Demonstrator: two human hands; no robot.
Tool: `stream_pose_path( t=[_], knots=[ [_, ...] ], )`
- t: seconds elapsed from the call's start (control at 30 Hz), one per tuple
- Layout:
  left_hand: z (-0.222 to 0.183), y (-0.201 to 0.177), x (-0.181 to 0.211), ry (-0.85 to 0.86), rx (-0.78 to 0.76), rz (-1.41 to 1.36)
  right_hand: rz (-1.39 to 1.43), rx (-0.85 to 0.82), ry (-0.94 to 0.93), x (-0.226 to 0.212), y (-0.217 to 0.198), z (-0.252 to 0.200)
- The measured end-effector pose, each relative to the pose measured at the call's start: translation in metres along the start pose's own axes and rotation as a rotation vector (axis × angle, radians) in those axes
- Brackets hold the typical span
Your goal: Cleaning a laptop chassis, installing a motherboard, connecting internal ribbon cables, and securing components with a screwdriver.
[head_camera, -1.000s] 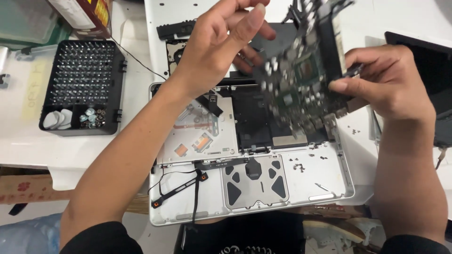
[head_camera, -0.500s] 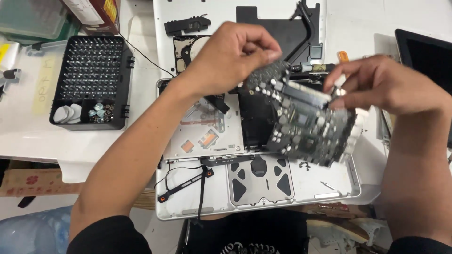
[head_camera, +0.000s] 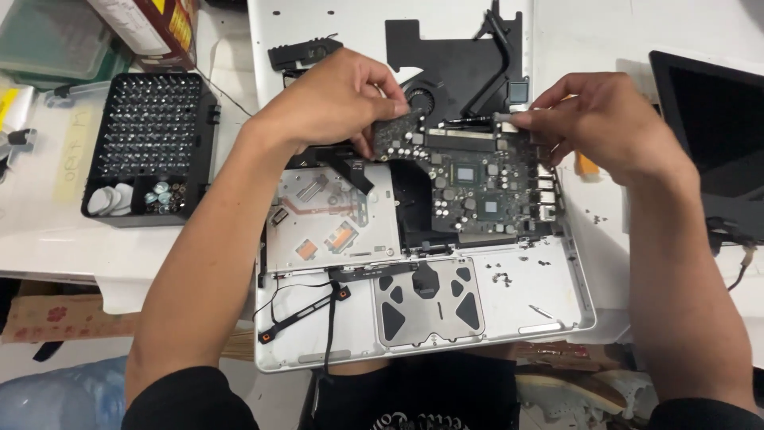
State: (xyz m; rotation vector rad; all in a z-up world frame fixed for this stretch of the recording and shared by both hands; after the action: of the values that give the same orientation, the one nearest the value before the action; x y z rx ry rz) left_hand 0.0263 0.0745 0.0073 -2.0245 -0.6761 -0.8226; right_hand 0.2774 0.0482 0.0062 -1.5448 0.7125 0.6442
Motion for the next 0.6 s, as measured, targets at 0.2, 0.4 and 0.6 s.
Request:
stream_pose_path(
  t=[0.2, 0.4, 0.6],
  knots=[
    [-0.002, 0.007, -0.004, -0.07, -0.037, 0.086, -0.065, -0.005, 0.081, -0.014, 0.006, -0.011],
    [0.007, 0.007, -0.012, -0.069, -0.047, 0.19, -0.111, 0.019, 0.017, -0.014, 0.007, -0.009],
    [0.011, 0.006, -0.015, -0.075, -0.051, 0.169, -0.186, 0.06, 0.003, -0.014, 0.006, -0.009]
  ],
)
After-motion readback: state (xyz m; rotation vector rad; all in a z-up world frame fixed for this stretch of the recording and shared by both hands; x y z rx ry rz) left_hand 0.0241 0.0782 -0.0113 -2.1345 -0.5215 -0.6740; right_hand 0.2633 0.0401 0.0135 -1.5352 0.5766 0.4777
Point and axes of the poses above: each hand's wrist, its own z-axis towards the middle knuckle, its own y-axis out of the palm, x = y × z, the point moved 10 cm from there along z, towards the middle knuckle, and after that the axes turned 10 degrees about -y, right-handed, at the moved point
